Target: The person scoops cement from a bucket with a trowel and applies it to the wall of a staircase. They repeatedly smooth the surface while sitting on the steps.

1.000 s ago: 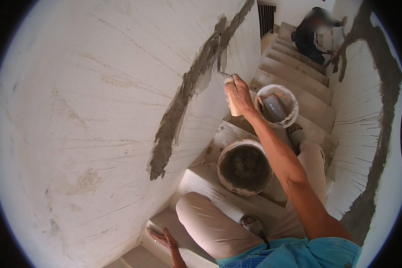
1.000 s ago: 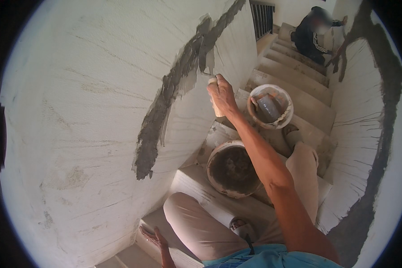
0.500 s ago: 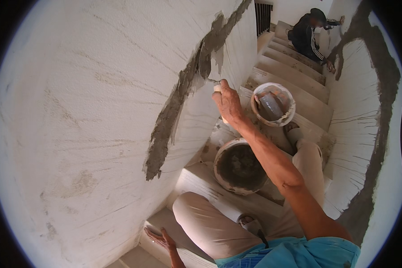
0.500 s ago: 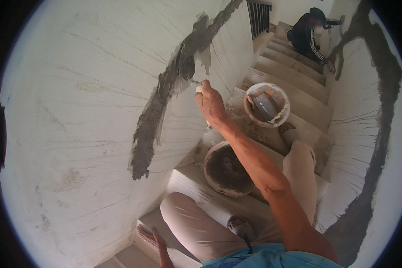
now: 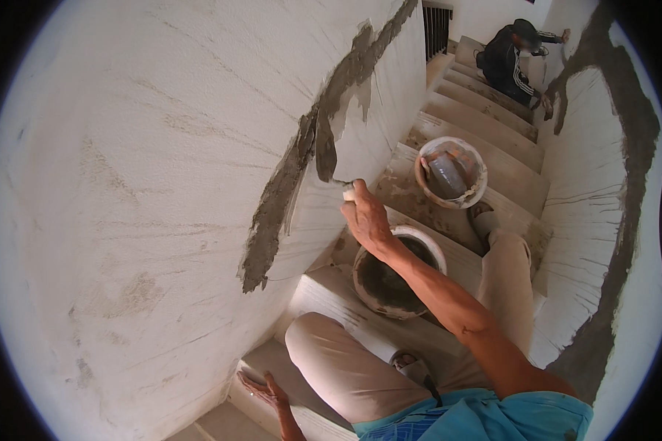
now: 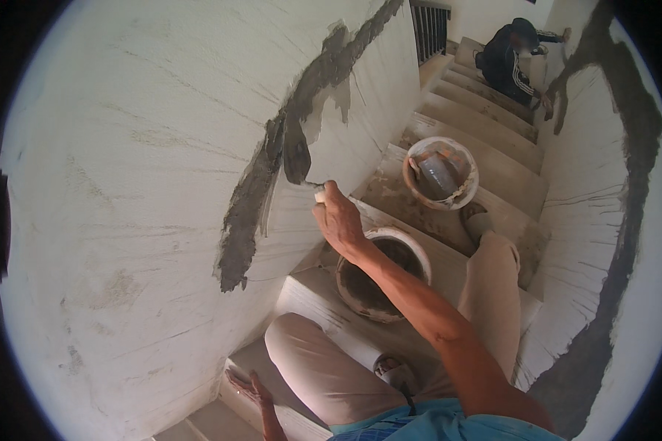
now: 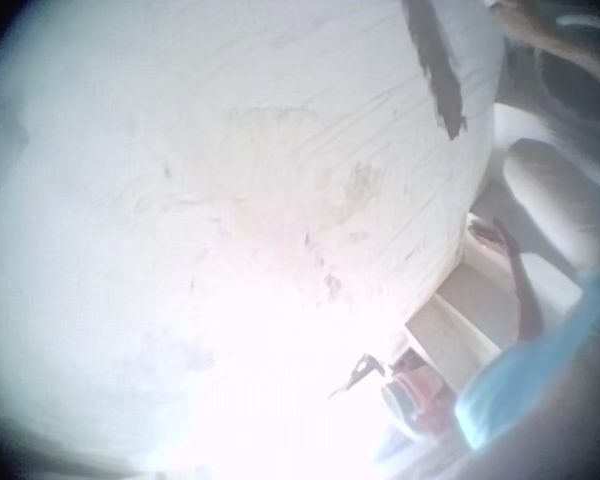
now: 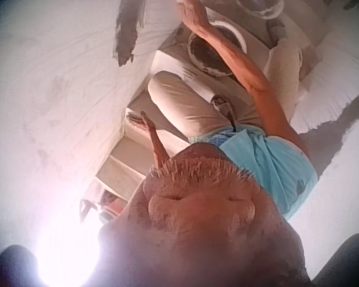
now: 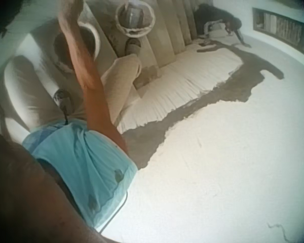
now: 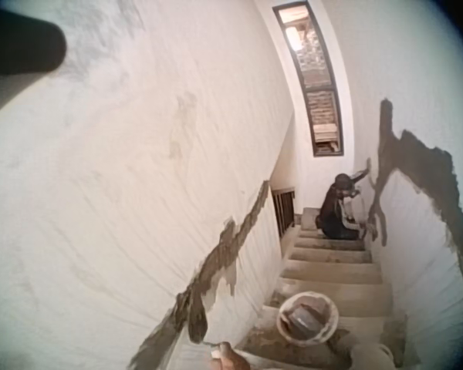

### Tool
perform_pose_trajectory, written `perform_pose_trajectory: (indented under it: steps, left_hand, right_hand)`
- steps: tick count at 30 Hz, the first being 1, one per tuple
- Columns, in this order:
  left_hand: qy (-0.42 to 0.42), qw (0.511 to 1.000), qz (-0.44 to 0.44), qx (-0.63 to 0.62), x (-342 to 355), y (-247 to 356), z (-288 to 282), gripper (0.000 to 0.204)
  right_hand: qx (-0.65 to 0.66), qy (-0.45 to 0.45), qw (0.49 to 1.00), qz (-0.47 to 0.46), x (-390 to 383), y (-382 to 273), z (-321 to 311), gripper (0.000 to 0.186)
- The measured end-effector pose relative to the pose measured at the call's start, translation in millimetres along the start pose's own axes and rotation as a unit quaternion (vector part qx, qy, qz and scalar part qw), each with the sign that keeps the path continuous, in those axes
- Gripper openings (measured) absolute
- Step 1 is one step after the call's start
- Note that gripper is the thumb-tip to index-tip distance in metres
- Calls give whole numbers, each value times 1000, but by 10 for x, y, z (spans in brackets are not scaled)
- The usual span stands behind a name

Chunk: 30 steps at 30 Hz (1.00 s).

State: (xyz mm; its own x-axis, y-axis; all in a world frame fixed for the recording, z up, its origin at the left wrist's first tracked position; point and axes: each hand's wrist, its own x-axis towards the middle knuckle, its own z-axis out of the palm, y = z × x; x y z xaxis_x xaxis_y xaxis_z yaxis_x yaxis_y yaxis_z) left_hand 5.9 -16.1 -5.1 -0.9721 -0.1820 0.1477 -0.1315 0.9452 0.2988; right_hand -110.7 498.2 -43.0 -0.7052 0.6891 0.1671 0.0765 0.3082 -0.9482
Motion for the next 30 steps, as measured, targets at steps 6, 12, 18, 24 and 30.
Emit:
perform_pose_trajectory:
  steps: [6,12,18,24,30]
  left_hand:
    - [-5,1000,1,-6,-8,7,-5,88]
    - [-1,1000,6,0,-2,-32,25,89]
    - [-3,1000,0,5,-14,-13,15,89]
    - [-7,1000,-1,7,-1,11,10,88]
    - [-6,1000,0,8,0,37,5,89]
  right_hand:
    - [42,49,996,60,361,362,-199,27]
    - [77,86,993,36,989,783,-206,25]
    - [74,44,996,24,1108,807,-233,22]
    - [15,32,999,-40,989,720,-188,24]
    - [-25,16,995,-94,781,638,-142,27]
